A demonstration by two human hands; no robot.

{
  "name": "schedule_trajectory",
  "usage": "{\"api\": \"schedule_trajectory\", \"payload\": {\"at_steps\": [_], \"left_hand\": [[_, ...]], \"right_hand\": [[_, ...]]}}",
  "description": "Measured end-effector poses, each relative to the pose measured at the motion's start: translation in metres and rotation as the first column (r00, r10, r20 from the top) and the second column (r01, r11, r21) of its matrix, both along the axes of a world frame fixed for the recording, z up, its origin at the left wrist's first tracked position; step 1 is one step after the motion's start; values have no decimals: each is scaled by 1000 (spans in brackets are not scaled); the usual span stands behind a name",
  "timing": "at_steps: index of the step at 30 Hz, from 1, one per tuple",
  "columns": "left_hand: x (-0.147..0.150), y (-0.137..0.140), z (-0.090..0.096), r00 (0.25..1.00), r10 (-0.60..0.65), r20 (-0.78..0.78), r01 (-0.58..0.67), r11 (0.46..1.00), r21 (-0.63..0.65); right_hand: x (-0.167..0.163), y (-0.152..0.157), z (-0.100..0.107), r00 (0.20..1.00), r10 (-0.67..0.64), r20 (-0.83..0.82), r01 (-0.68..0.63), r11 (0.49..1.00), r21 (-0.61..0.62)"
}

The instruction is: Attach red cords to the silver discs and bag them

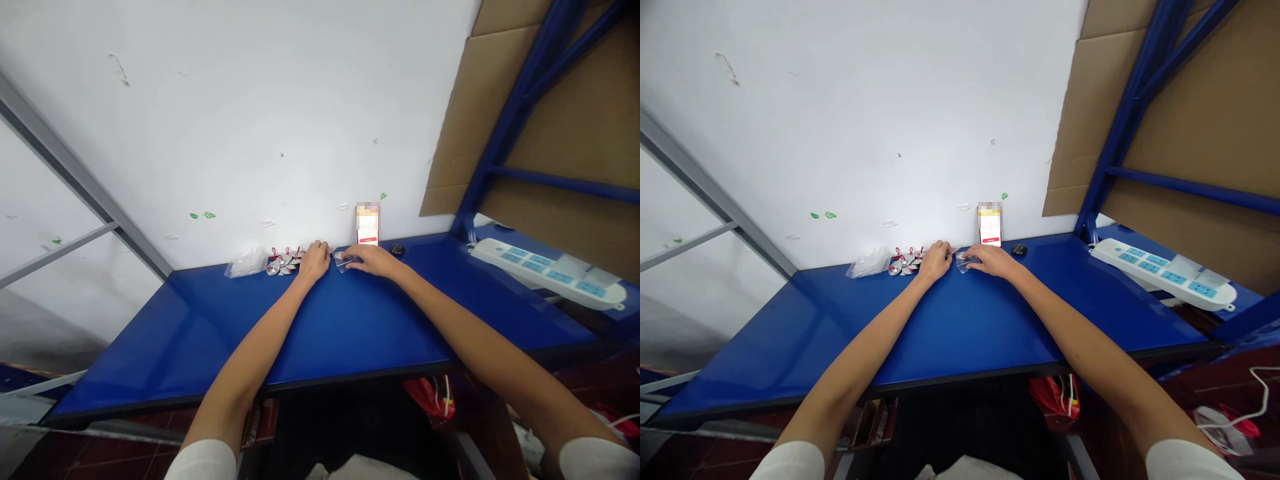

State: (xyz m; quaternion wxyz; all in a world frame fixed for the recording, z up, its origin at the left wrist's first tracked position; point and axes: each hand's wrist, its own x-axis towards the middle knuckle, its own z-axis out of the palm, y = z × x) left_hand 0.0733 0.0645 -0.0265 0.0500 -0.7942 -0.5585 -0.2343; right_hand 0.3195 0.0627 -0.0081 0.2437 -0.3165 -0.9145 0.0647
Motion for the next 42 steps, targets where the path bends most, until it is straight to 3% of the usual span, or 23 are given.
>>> {"api": "schedule_trajectory", "payload": {"at_steps": [6,13,16,23,27,31,36,42], "left_hand": [[2,-4,5,995,27,96,-34,997,74],[5,-6,16,920,-66,385,-2,985,172],[7,-10,12,918,-98,385,34,985,169],[6,-10,0,928,-51,369,18,996,91],[6,-8,-1,928,-44,369,12,996,89],[5,-7,-1,918,-28,396,-8,996,89],[2,-6,0,938,-8,346,-8,999,45],[4,-7,-2,995,-47,91,41,997,68]], "right_hand": [[-7,-3,3,989,-146,-4,144,973,182],[-11,-6,7,969,-210,-132,223,970,94],[-12,-10,11,976,-186,-113,197,975,99],[-1,-20,17,997,64,43,-62,997,-34],[-2,-19,13,993,68,100,-71,997,29],[-9,-18,12,989,-18,147,1,993,116],[-8,-15,13,993,-118,-17,119,989,87],[-7,-13,15,913,-161,-375,132,986,-102]]}}
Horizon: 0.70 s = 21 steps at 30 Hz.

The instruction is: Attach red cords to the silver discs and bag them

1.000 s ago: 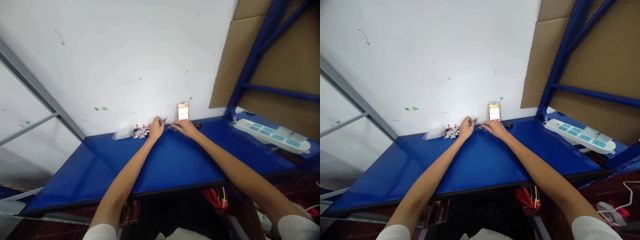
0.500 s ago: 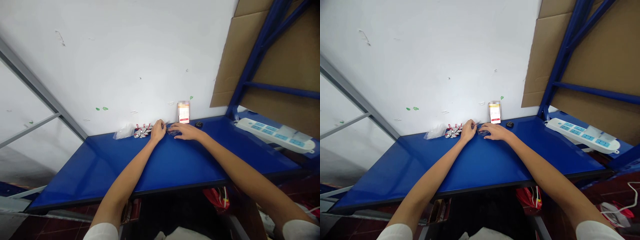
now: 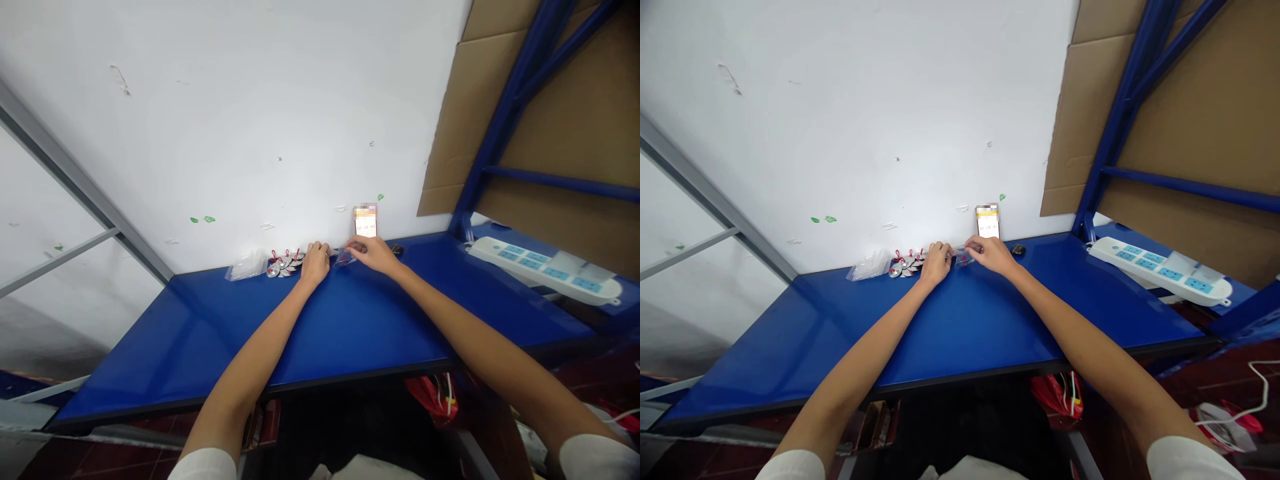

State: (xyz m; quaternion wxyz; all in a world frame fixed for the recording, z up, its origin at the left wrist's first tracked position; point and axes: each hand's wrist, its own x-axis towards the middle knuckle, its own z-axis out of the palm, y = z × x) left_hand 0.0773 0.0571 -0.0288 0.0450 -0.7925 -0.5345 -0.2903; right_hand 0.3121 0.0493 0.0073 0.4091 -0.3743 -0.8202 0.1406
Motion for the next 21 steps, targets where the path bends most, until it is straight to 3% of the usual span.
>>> {"api": "schedule_trajectory", "payload": {"at_steps": [6,12,17,19,21], "left_hand": [[-6,12,2,999,-48,-16,46,995,-84],[-1,25,6,999,-37,-40,33,995,-98],[0,16,14,990,-80,-118,67,992,-110],[-6,8,23,991,-113,-68,107,991,-83],[-13,-3,35,984,-155,94,162,984,-75]], "right_hand": [[-11,0,1,941,11,-337,-85,975,-205],[-16,3,-3,924,-52,-378,-46,968,-247],[-18,-1,-3,933,-70,-353,-24,967,-254],[-18,-2,-2,929,-74,-364,-23,967,-255],[-19,-3,-1,921,-74,-382,-29,966,-258]]}}
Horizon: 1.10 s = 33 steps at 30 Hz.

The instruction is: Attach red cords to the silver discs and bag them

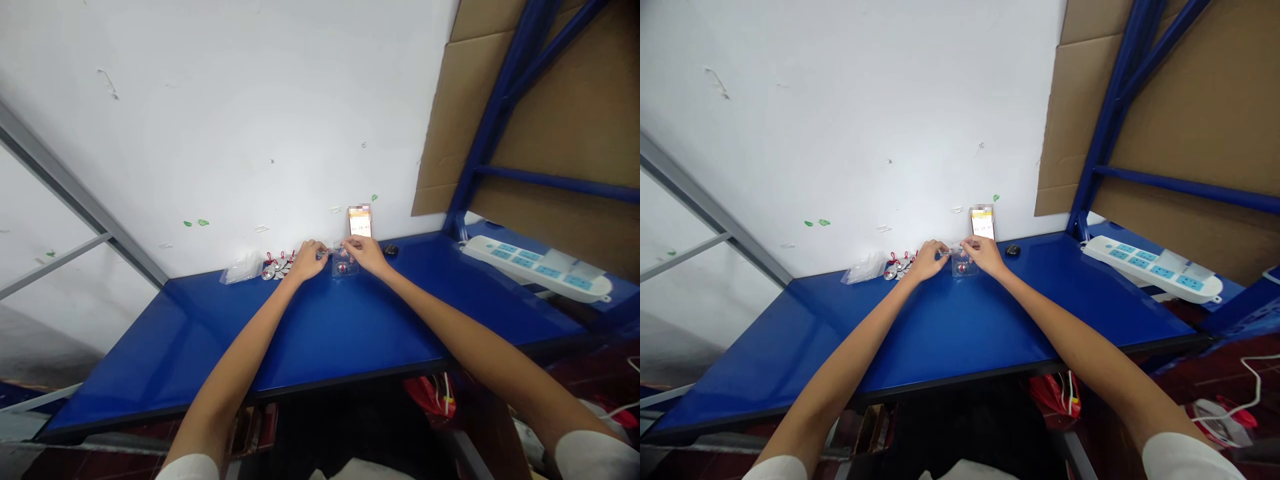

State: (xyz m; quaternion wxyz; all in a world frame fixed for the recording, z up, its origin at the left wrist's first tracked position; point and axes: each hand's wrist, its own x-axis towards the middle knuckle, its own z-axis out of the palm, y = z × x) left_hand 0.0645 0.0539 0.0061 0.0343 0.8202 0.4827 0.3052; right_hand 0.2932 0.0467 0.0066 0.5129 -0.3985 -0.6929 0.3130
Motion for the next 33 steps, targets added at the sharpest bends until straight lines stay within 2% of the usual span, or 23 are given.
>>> {"api": "schedule_trajectory", "payload": {"at_steps": [2,5,6,8,11,14,20,23,24,26,29,33], "left_hand": [[-5,-14,8,977,-76,201,95,992,-84],[-4,-37,8,862,-186,471,328,914,-239],[-2,-43,4,828,-169,535,347,903,-253],[5,-51,-5,778,-110,618,310,923,-227],[11,-54,-13,735,-62,675,229,960,-160],[8,-51,-11,683,-43,729,195,973,-125],[-4,-52,-3,630,-79,773,240,966,-97],[-8,-55,0,578,-122,807,345,932,-107],[-9,-56,1,582,-135,802,368,923,-112],[-8,-57,2,637,-132,759,344,930,-128],[-3,-57,-2,714,-83,695,233,965,-124],[2,-53,-11,684,-29,729,183,974,-133]], "right_hand": [[-2,-2,1,1000,14,-9,-14,1000,1],[-8,-8,3,999,35,-15,-35,999,2],[-11,-10,3,999,49,-16,-49,999,2],[-16,-14,5,996,90,-6,-90,996,-3],[-19,-18,8,981,194,-3,-194,980,-32],[-17,-19,11,957,285,-58,-288,957,-48],[-12,-20,11,943,267,-198,-285,956,-73],[-9,-20,11,937,280,-209,-303,949,-87],[-8,-20,11,928,308,-208,-332,938,-95],[-7,-20,11,915,353,-194,-379,919,-113],[-9,-19,10,943,311,-117,-323,941,-105],[-10,-17,8,960,269,-76,-275,958,-80]]}}
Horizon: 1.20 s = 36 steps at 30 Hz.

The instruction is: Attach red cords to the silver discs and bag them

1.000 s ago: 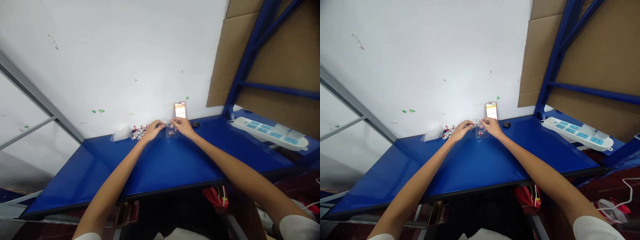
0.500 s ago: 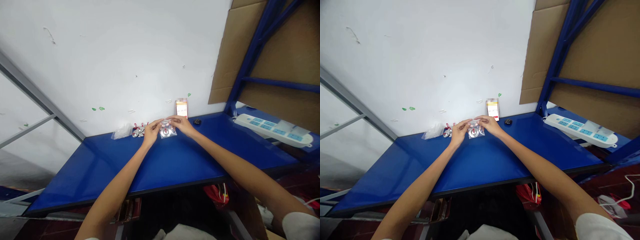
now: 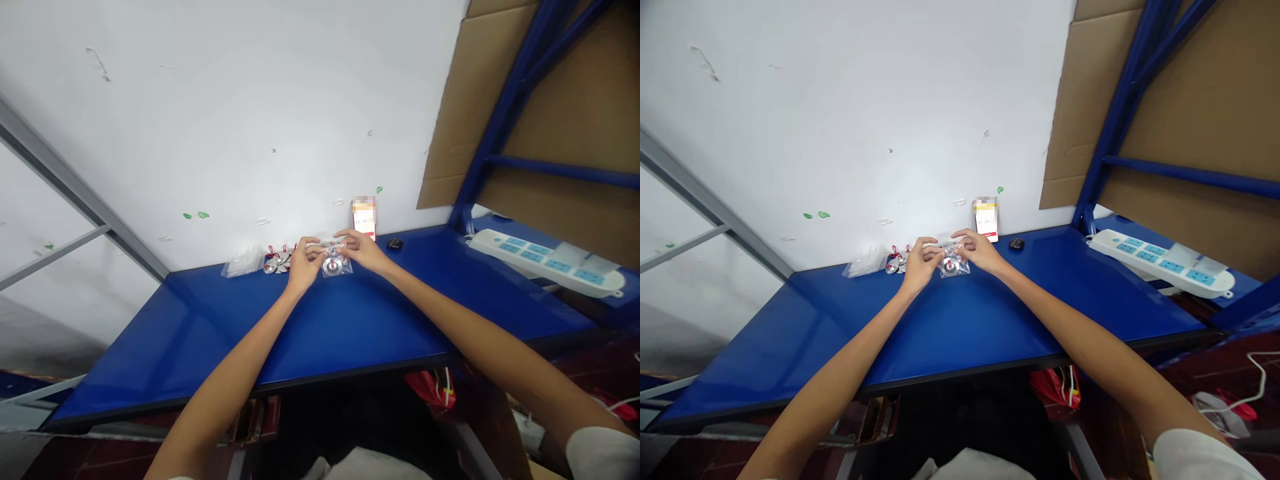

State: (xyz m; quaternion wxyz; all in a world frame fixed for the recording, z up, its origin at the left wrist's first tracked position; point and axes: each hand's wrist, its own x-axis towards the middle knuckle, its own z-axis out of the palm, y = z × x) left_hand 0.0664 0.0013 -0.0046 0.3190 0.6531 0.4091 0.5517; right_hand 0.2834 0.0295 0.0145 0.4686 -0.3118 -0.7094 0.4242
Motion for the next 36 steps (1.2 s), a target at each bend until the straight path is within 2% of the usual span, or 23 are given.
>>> {"api": "schedule_trajectory", "payload": {"at_steps": [3,6,7,9,11,13,15,18,20,24,26,31,36], "left_hand": [[-1,1,-3,997,5,-82,-1,999,43],[-3,0,-3,966,34,-256,11,985,175],[-3,-1,-2,951,57,-303,8,978,210],[-4,-1,-1,920,130,-370,-28,963,268],[-6,0,-1,893,208,-398,-85,949,304],[-9,1,0,880,248,-404,-125,944,306],[-11,2,-1,877,250,-410,-132,947,294],[-11,4,-2,872,193,-449,-81,963,257],[-9,5,-4,863,137,-486,-34,976,216],[-6,3,-6,821,93,-563,10,984,178],[-7,1,-5,801,93,-591,19,983,181],[-14,-1,-2,782,125,-610,-13,983,185],[-16,-1,-2,760,121,-638,-28,988,155]], "right_hand": [[7,2,1,989,36,143,-42,998,40],[18,6,3,946,-60,318,-20,970,241],[21,7,3,927,-145,347,23,943,333],[28,10,2,860,-365,357,150,849,506],[31,12,-1,744,-571,348,255,723,642],[29,13,-5,627,-692,357,278,627,728],[22,12,-8,537,-747,392,243,582,776],[9,13,-12,442,-787,431,188,551,813],[2,14,-16,418,-780,466,112,553,826],[-1,21,-21,401,-647,649,-152,651,743],[2,26,-21,396,-586,707,-216,689,692],[19,38,-19,487,-477,732,-239,733,637],[44,43,-14,598,-258,759,-186,876,444]]}}
